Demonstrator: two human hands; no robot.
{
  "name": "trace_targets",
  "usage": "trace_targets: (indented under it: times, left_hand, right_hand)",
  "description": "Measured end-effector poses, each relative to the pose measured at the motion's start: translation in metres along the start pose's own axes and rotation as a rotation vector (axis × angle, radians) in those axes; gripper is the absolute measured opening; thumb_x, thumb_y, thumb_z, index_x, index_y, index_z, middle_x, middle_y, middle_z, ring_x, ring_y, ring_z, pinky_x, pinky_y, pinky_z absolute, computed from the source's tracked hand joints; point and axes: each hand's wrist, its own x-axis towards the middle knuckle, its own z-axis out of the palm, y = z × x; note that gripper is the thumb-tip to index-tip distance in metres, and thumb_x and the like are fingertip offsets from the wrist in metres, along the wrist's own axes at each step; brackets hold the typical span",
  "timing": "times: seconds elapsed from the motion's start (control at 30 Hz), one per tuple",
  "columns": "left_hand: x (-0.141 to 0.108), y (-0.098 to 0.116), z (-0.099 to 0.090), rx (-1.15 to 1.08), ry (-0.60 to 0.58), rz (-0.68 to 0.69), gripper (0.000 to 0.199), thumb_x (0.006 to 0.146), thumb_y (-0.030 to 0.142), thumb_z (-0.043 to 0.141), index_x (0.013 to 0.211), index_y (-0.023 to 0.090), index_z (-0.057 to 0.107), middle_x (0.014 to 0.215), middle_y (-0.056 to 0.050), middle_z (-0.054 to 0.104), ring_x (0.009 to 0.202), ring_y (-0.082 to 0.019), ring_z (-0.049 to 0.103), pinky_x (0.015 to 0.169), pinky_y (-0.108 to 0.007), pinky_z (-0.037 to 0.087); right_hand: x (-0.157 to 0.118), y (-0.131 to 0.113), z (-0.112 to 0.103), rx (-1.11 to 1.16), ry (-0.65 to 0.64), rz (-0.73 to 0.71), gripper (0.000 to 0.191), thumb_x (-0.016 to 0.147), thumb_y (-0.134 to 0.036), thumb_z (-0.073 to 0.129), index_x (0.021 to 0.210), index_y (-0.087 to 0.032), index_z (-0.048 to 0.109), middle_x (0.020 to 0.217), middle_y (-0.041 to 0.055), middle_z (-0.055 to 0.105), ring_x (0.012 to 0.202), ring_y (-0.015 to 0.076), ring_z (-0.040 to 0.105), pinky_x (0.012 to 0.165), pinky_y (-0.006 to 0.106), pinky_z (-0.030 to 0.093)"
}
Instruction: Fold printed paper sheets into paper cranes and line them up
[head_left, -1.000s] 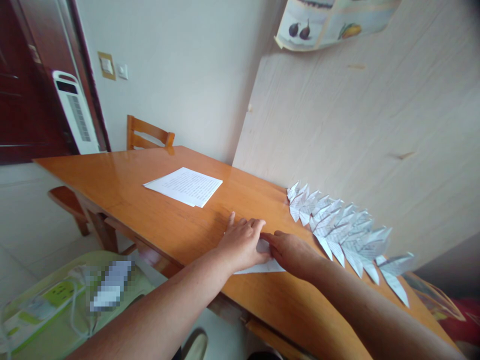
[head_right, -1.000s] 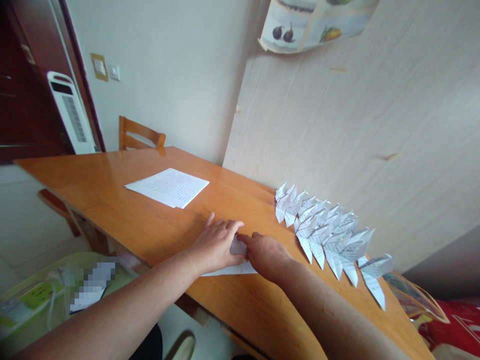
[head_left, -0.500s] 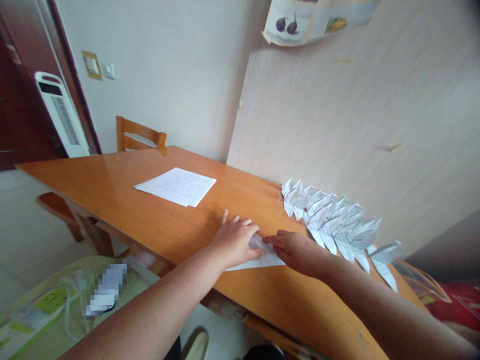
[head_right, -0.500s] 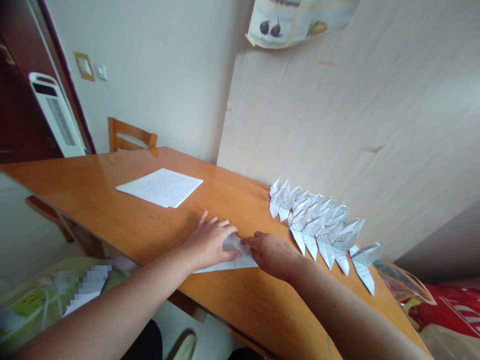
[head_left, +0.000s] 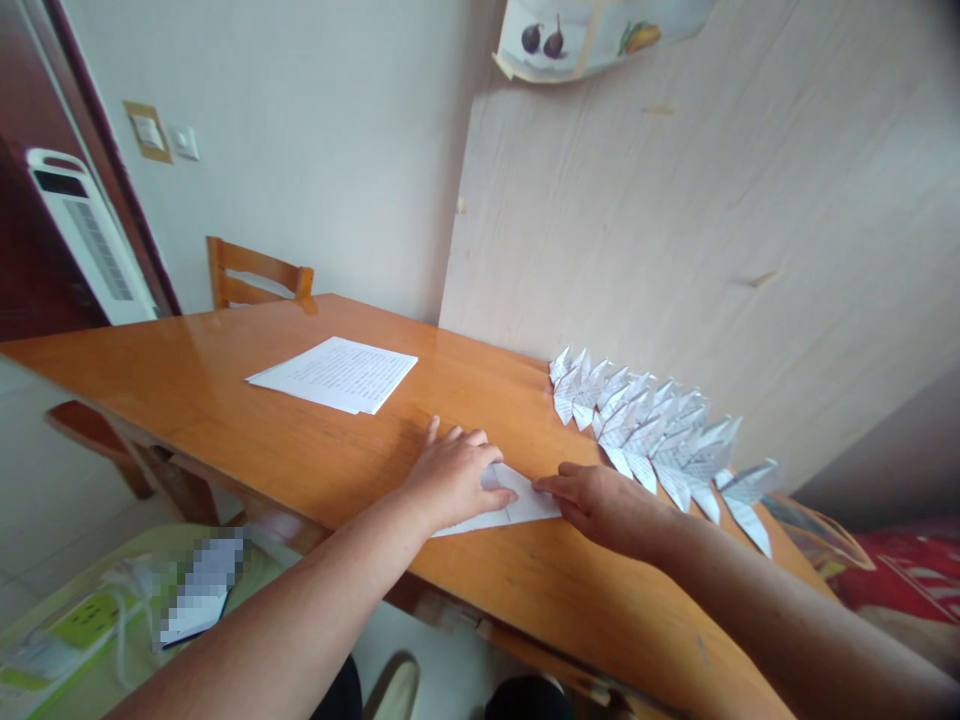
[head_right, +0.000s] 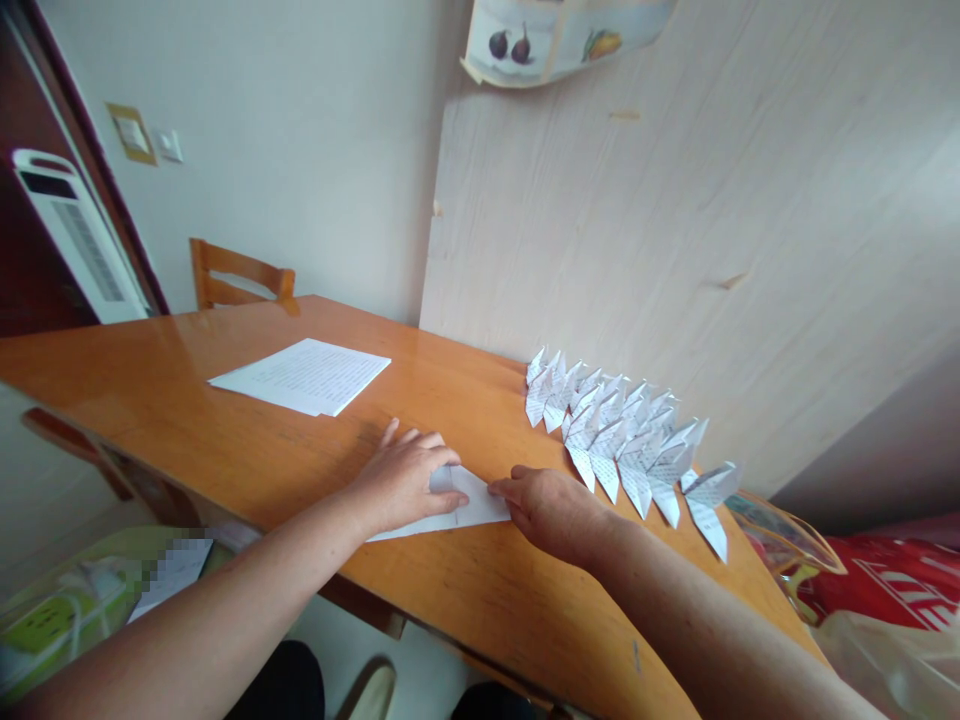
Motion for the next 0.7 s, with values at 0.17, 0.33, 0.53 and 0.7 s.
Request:
trace_targets:
  times: [0.17,0.33,0.53,0.7]
  left_hand:
    - [0.000,-0.001,0.000,-0.010,-0.003,-0.003,0.043,0.075,0.066,0.069,0.101,0.031,0.070,0.106,-0.004,0.065,0.110,-0.033,0.056,0.112,-0.068,0.012]
    - [0.001,-0.002,0.002,-0.013,0.008,0.007,0.043,0.075,0.065,0.069,0.100,0.031,0.070,0.106,-0.004,0.065,0.109,-0.032,0.056,0.112,-0.067,0.013]
    - [0.001,-0.004,0.005,-0.021,0.022,0.011,0.042,0.074,0.065,0.070,0.099,0.031,0.071,0.104,-0.003,0.065,0.107,-0.032,0.056,0.111,-0.068,0.013]
    - [0.001,-0.005,0.005,-0.027,0.025,0.014,0.042,0.075,0.064,0.071,0.099,0.030,0.070,0.104,-0.003,0.066,0.107,-0.031,0.056,0.111,-0.068,0.012]
  right_hand:
    - [-0.012,0.002,0.000,-0.007,0.017,0.034,0.035,0.094,-0.017,0.046,0.118,-0.024,0.070,0.095,0.0052,0.067,0.082,0.0189,0.066,0.069,0.027,0.044]
    - [-0.024,0.005,0.002,-0.007,0.025,0.041,0.034,0.095,-0.018,0.046,0.118,-0.025,0.069,0.097,0.0052,0.067,0.084,0.0192,0.067,0.070,0.027,0.044]
    - [-0.034,0.007,0.005,-0.044,0.053,0.036,0.032,0.096,-0.019,0.045,0.115,-0.026,0.069,0.093,0.0035,0.065,0.078,0.0174,0.064,0.064,0.027,0.040]
    - [-0.040,0.007,0.005,-0.046,0.067,0.037,0.028,0.096,-0.018,0.045,0.106,-0.024,0.070,0.091,0.0031,0.063,0.074,0.0159,0.062,0.063,0.027,0.038]
